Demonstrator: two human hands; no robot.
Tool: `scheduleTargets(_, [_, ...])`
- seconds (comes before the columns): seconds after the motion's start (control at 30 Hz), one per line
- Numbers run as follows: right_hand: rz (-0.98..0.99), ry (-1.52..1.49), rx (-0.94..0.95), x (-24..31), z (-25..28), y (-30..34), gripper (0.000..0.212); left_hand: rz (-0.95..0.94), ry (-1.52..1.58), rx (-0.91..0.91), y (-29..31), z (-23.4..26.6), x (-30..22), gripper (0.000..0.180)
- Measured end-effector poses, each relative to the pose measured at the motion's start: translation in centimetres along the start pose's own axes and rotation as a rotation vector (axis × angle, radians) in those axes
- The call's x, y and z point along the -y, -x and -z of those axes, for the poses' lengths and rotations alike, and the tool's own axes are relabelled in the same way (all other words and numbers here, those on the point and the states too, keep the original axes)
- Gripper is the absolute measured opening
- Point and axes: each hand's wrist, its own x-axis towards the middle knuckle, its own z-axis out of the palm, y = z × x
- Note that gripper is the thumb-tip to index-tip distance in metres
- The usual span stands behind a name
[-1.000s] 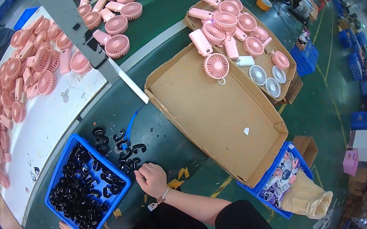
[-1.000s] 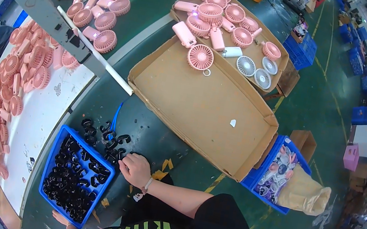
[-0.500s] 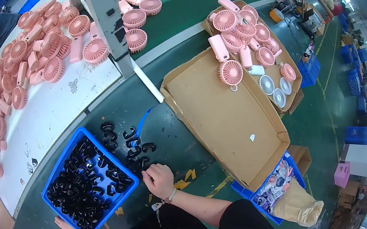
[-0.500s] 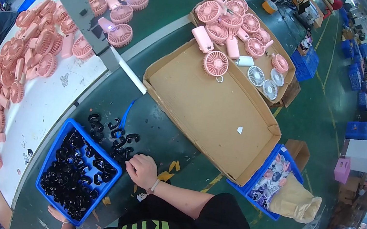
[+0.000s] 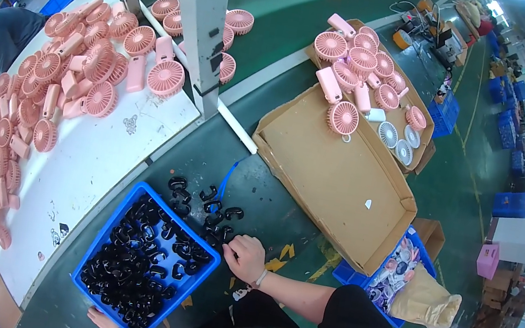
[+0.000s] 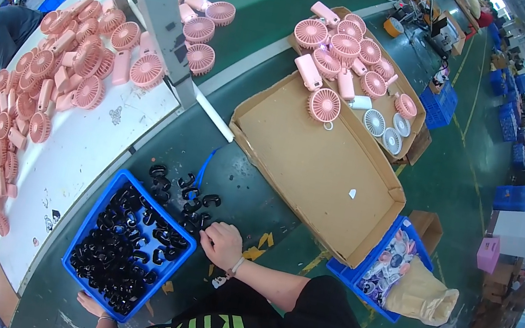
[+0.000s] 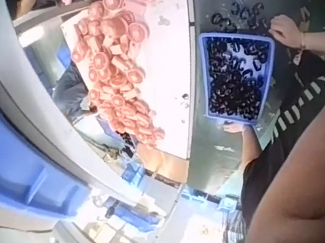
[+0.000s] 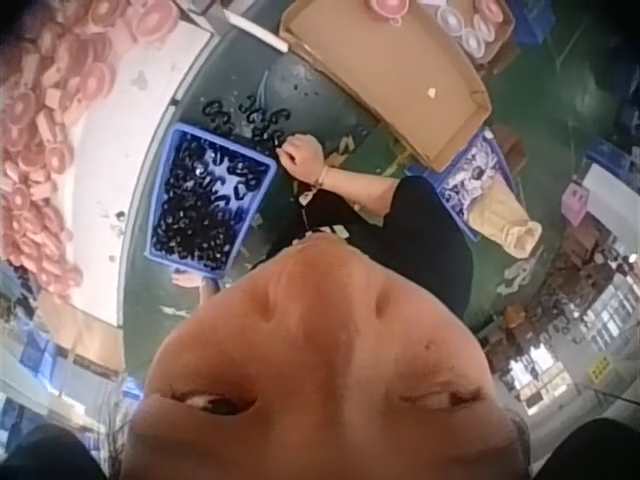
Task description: The person installs parts onto portable fans in a box and moves the box under a shelf. The person then disassembles, attaches internal components inside, and fastens portable fans using an electric screwdriver.
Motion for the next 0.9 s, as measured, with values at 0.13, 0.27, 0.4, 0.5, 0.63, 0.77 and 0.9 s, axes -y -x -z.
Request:
scheduleTargets(0.13, [0.013, 0.025, 0.011, 0.1, -0.1, -0.2, 0.022, 0.038, -0.064, 0.046, -0.2, -0.5, 0.9, 0.022])
scheduleTargets(0.27, [0.032, 0.032, 0.018, 0.3, -0.9, -0.2, 0.022, -0.024, -0.06, 0.01, -0.2, 0.1, 0.7, 0.022])
scheduleTargets(0.4, [0.055, 0.12, 0.03, 0.4, -0.8, -0.1, 0.02, 0.104, 0.1, 0.032, -0.1, 0.4, -0.7, 0.022])
scheduleTargets(0.5, [0.027, 0.189, 0.066, 0.4, -1.0, 0.0, 0.02, -0.024, -0.013, -0.041, -0.1, -0.1, -0.8, 0.012])
scheduleTargets(0.63, [0.077, 0.181, 0.07, 0.9, -1.3, -0.2, 0.019, 0.034, -0.026, -0.046, 0.1, 0.6, -1.3, 0.013])
scheduleTargets(0.77, [0.046, 0.197, 0.095, 1.0, -1.2, -0.3, 0.019, 0.044, 0.01, -0.091, 0.1, 1.0, -2.3, 0.015])
scheduleTargets(0.9, [-0.053, 0.162, 0.181, 1.0, -1.2, 0.0, 0.02, 0.053, -0.011, -0.073, 0.1, 1.8, -2.9, 0.014])
